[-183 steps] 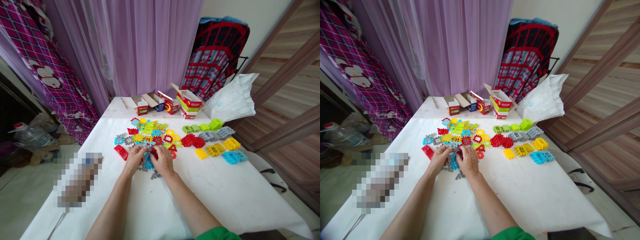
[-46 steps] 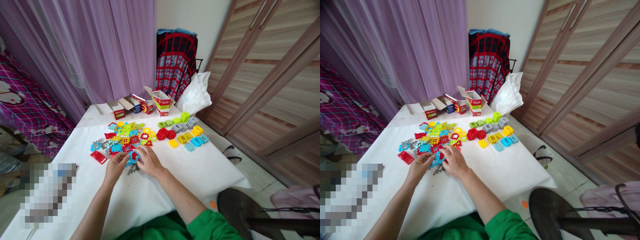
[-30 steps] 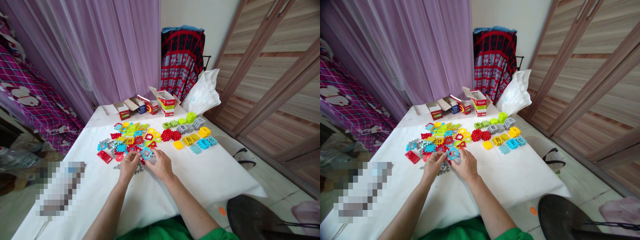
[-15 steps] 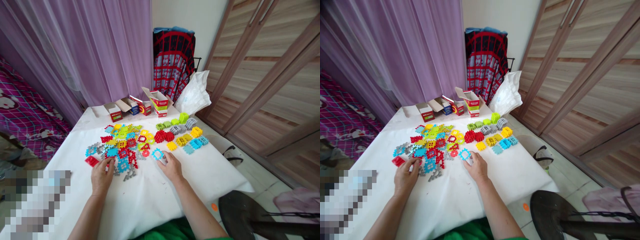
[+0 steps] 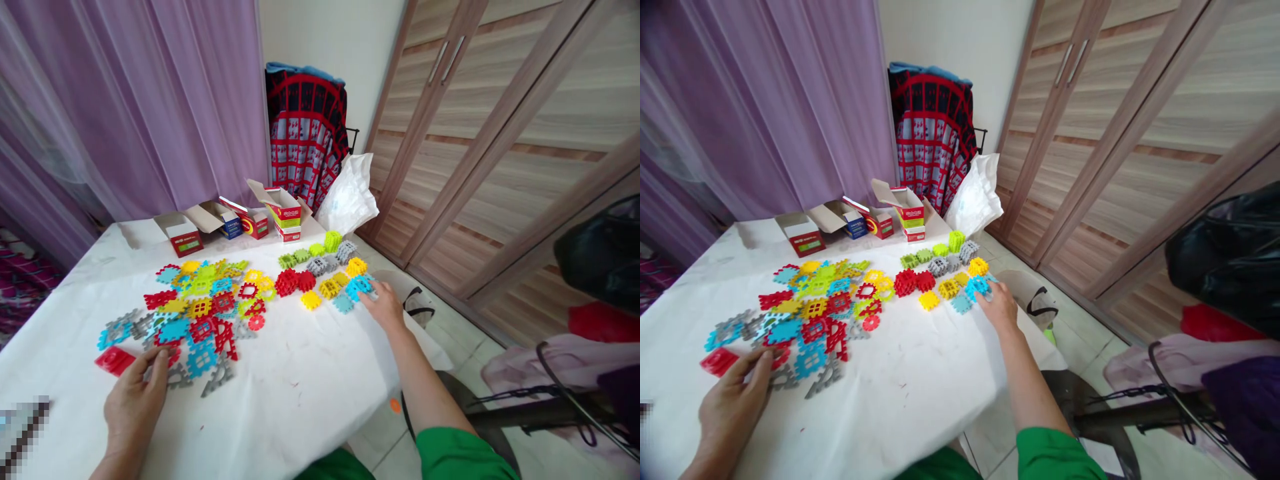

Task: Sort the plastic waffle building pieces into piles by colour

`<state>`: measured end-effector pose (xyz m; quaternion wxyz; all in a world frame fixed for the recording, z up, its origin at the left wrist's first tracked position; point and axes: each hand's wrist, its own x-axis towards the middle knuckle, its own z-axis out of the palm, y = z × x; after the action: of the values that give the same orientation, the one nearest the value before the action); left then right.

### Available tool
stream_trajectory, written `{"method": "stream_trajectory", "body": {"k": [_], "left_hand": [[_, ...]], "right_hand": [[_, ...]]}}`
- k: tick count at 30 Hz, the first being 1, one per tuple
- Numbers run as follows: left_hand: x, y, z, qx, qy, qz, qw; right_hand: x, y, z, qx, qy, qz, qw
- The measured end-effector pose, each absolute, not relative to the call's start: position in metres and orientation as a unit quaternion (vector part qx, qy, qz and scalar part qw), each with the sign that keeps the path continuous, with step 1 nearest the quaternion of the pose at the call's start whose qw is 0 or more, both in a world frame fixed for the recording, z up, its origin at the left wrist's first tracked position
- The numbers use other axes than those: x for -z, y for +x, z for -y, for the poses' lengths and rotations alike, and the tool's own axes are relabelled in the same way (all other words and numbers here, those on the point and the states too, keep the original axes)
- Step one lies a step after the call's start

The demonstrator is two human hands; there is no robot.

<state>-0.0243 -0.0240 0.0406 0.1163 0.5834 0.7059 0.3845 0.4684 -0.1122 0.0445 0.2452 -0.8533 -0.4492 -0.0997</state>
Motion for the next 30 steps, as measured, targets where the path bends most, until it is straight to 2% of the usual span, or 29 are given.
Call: {"method": "stream_trajectory", "body": {"k": [8,19,25,30], "left_hand": [[-0.046,-0.020,0.026,-0.366,0.559,-0.731,0.139],[-0.041,-0.022,0.026,-0.384,0.553,-0.729,0.121],[-0.039,-0.024,0.024,-0.391,0.576,-0.707,0.125],[-0.037,-0.022,0.026,-0.416,0.569,-0.697,0.131]], "right_hand": [[-0.051,0.477,0.110,0.051,-0.869,0.461,0.173],[-0.042,0.479,0.109,0.080,-0.859,0.465,0.200],[-0.042,0.450,0.114,0.119,-0.824,0.469,0.294],[-0.028,0.375,0.103,0.089,-0.721,0.581,0.366]]}}
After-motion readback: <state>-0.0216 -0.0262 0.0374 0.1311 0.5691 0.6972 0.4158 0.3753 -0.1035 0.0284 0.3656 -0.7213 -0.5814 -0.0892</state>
